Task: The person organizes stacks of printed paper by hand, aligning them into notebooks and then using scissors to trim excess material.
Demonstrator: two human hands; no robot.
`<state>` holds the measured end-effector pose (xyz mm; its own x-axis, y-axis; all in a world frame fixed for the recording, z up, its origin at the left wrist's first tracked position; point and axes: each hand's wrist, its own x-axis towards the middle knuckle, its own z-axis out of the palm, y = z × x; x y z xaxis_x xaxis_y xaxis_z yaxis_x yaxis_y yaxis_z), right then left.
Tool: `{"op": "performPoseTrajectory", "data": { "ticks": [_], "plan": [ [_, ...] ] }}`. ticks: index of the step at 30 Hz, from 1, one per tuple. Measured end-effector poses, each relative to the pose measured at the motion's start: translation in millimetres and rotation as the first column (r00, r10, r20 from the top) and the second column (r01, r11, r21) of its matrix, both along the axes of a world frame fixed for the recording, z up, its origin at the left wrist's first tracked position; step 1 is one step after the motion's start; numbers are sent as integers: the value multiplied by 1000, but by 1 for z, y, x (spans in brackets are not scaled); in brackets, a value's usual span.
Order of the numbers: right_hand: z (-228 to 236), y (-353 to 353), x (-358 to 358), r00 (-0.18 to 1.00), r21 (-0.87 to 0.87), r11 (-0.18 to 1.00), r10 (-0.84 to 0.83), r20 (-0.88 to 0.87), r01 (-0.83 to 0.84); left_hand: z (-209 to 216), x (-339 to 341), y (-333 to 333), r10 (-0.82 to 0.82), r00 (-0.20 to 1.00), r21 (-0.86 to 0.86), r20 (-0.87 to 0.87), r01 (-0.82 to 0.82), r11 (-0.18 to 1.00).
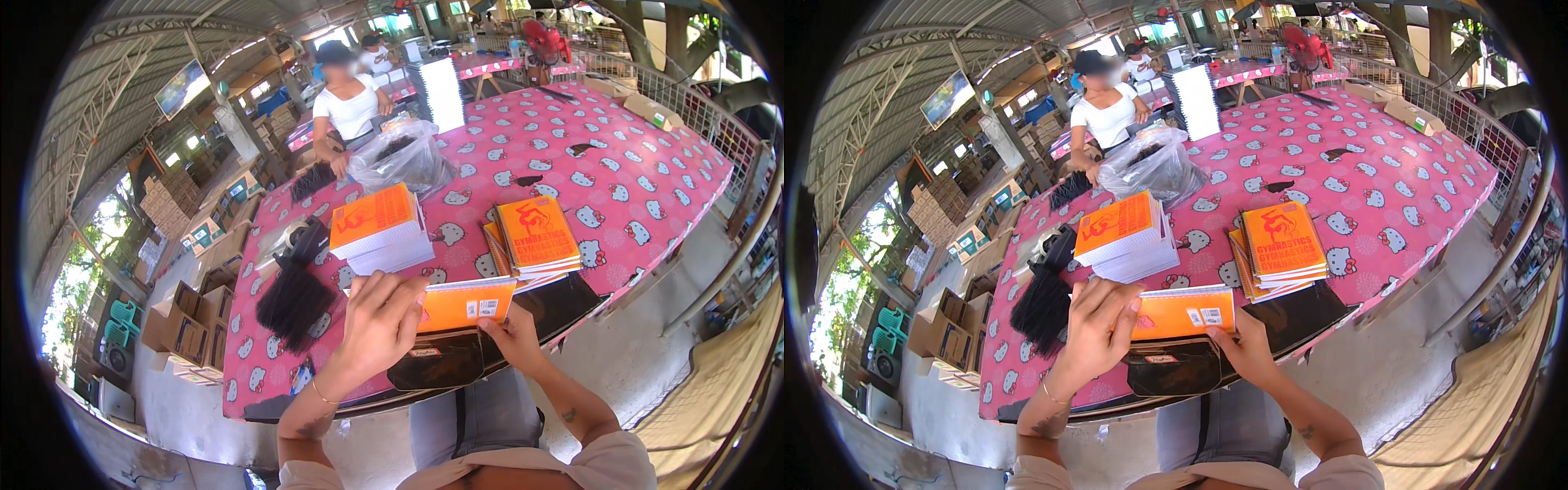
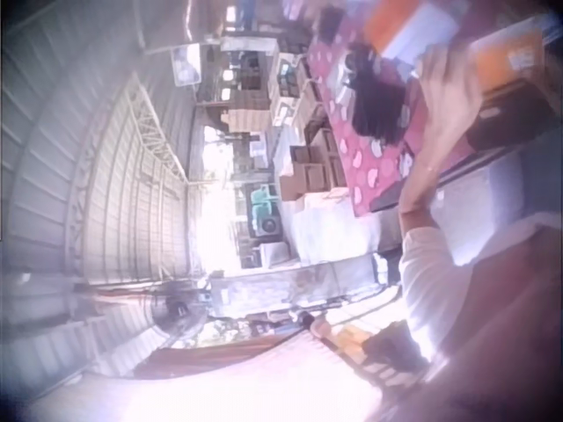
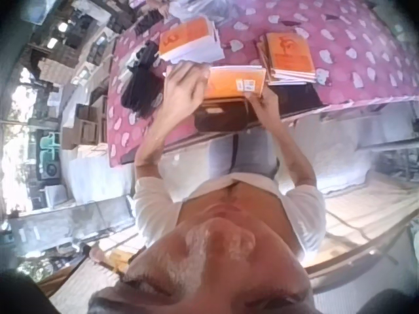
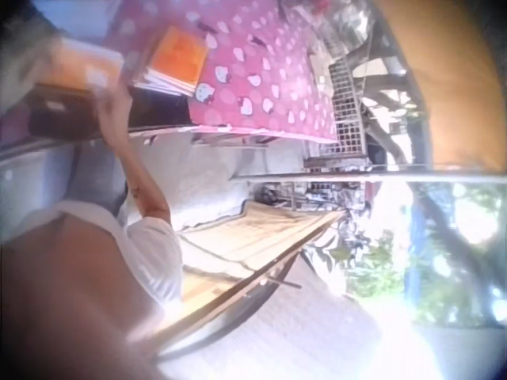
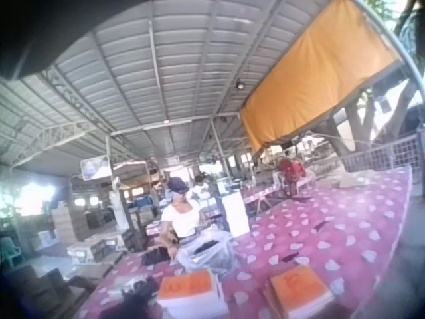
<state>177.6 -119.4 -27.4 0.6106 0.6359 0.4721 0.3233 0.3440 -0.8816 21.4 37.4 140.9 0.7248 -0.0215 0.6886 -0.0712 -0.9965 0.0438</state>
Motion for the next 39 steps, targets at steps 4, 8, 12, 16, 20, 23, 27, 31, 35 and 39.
{"op": "performPoseTrajectory", "data": {
  "ticks": [4, 8, 12, 16, 20, 23, 27, 31, 35, 39],
  "plan": [
    [-6, -1, 8, 991, -70, 994, 95, 96, -89, 1, -1, -1, 6, 999, 9, -49, -5, 1000],
    [-5, 0, 1, 992, -81, 992, 101, 75, -95, -9, -3, 0, 4, 998, 70, -56, 0, 998],
    [-6, 6, -10, 978, -63, 977, 206, 6, -205, -76, -32, 13, 240, 970, 219, -35, -227, 949],
    [-24, 19, -20, 968, -1, 979, 202, -149, -204, -96, -49, -7, 450, 892, 112, 54, -453, 884],
    [-25, 28, -28, 989, -140, 983, 130, 71, -119, -178, -72, 20, 448, 894, -934, -12, -169, 313],
    [-22, 31, -11, 997, -94, 994, 66, 33, -62, -183, -77, 53, 397, 892, -877, -217, -357, 322],
    [-32, 17, 19, 996, -59, 995, 82, -44, -84, -208, -89, 161, 689, 711, -162, -140, -703, 692],
    [-33, 26, 15, 992, -66, 992, 102, -80, -107, -240, -121, 223, 731, 674, 73, -106, -728, 682],
    [-30, 28, 21, 996, -128, 988, 84, -41, -89, -212, -103, 207, 659, 734, -47, 166, -661, 749],
    [28, 24, 5, 945, 83, 979, -200, 260, 184, -163, -91, 148, 646, 762, -146, 43, -635, 758]
  ]
}}
